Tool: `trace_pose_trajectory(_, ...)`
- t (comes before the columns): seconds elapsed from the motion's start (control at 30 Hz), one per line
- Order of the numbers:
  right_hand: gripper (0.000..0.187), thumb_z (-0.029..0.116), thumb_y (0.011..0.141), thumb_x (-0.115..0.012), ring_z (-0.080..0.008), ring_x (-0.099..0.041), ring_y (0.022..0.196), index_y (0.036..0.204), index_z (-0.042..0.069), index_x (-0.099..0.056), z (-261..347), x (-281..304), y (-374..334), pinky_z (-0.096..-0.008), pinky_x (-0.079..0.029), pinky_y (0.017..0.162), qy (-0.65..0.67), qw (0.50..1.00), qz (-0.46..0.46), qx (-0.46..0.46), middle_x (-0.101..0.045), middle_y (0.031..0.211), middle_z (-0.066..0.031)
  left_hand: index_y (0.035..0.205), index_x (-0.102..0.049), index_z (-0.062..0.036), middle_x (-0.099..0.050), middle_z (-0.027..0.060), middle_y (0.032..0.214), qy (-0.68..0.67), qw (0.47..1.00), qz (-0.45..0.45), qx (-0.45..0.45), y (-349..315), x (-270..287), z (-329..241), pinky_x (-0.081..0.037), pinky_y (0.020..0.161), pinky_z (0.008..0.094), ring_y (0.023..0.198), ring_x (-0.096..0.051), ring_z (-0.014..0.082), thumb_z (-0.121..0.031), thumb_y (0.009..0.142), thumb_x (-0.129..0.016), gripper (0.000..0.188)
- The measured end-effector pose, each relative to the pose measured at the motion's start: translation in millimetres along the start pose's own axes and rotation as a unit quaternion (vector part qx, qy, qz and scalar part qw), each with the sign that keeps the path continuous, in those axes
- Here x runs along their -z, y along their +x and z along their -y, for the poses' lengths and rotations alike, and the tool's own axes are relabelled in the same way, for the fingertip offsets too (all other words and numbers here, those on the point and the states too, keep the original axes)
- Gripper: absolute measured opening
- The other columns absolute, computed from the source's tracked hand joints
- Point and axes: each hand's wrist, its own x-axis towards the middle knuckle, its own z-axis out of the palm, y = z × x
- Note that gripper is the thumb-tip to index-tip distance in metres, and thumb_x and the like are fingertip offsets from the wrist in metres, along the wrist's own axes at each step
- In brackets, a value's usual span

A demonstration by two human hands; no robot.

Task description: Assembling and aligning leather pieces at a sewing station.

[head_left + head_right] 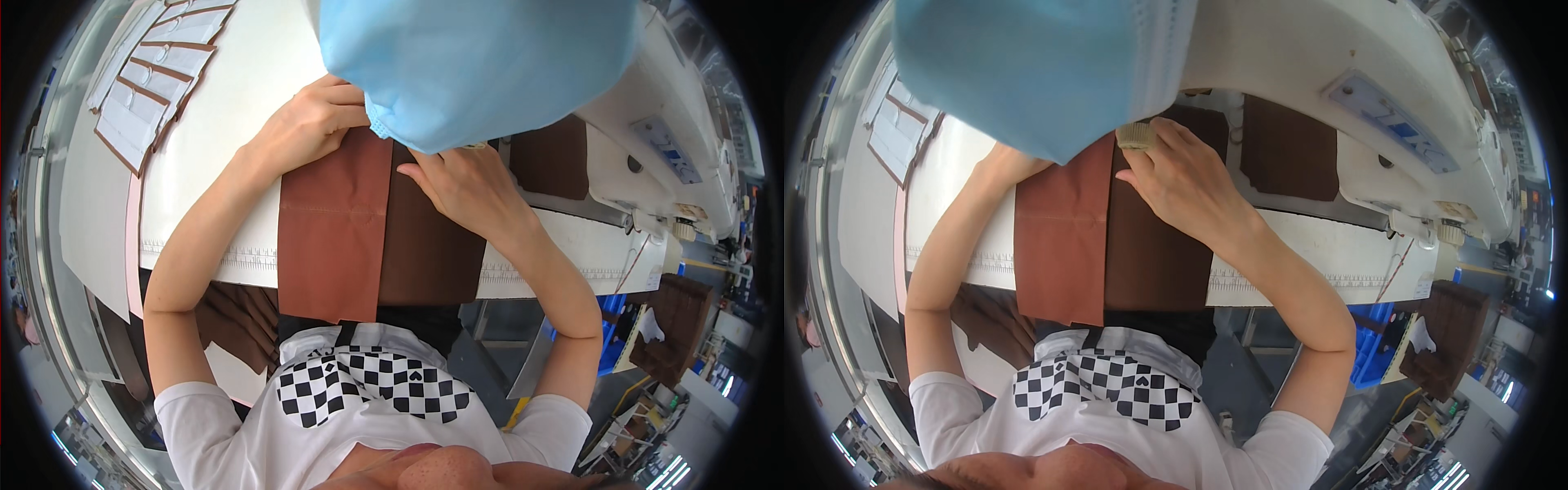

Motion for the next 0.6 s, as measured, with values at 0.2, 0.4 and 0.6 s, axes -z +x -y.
trace_pose_trajectory(0.2, 0.044, 0.023, 0.079, -0.071, -0.0272, -0.057, 0.102, 0.113, -0.001, -0.058, -2, -2, 2, -0.0368, -0.050, 0.090, -0.013, 1.000, 0.010, -0.004, -0.060, 0.106, -0.0109, 0.089, -0.073, -0.0037, -0.068, 0.0052, 0.101, -0.007, 0.998, -0.045, -0.051, 2, -1, 0, -0.053, 0.083, 0.0341, 0.107, -0.058, 0.0262, 0.015, 0.059, -0.060, 0.037)
trace_pose_trajectory(0.4, 0.042, 0.021, 0.081, -0.068, -0.0282, -0.057, 0.105, 0.116, 0.000, -0.058, 15, 2, -7, -0.0378, -0.048, 0.092, -0.045, 0.999, 0.024, 0.009, -0.059, 0.112, -0.0124, 0.091, -0.071, -0.0013, -0.067, 0.0088, 0.101, 0.052, 0.995, -0.007, -0.088, 1, 3, 0, -0.047, 0.090, 0.0370, 0.107, -0.058, 0.0264, 0.006, 0.065, -0.060, 0.029)
trace_pose_trajectory(0.6, 0.037, 0.023, 0.082, -0.065, -0.0277, -0.055, 0.114, 0.115, 0.005, -0.060, 125, -4, -98, -0.0424, -0.044, 0.100, -0.004, 0.999, -0.002, -0.041, -0.058, 0.121, -0.0105, 0.108, -0.065, 0.0051, -0.063, 0.0180, 0.118, -0.073, 0.992, 0.101, -0.021, -81, 10, -107, -0.046, 0.101, 0.0437, 0.119, -0.055, 0.0329, -0.014, 0.066, -0.074, 0.047)
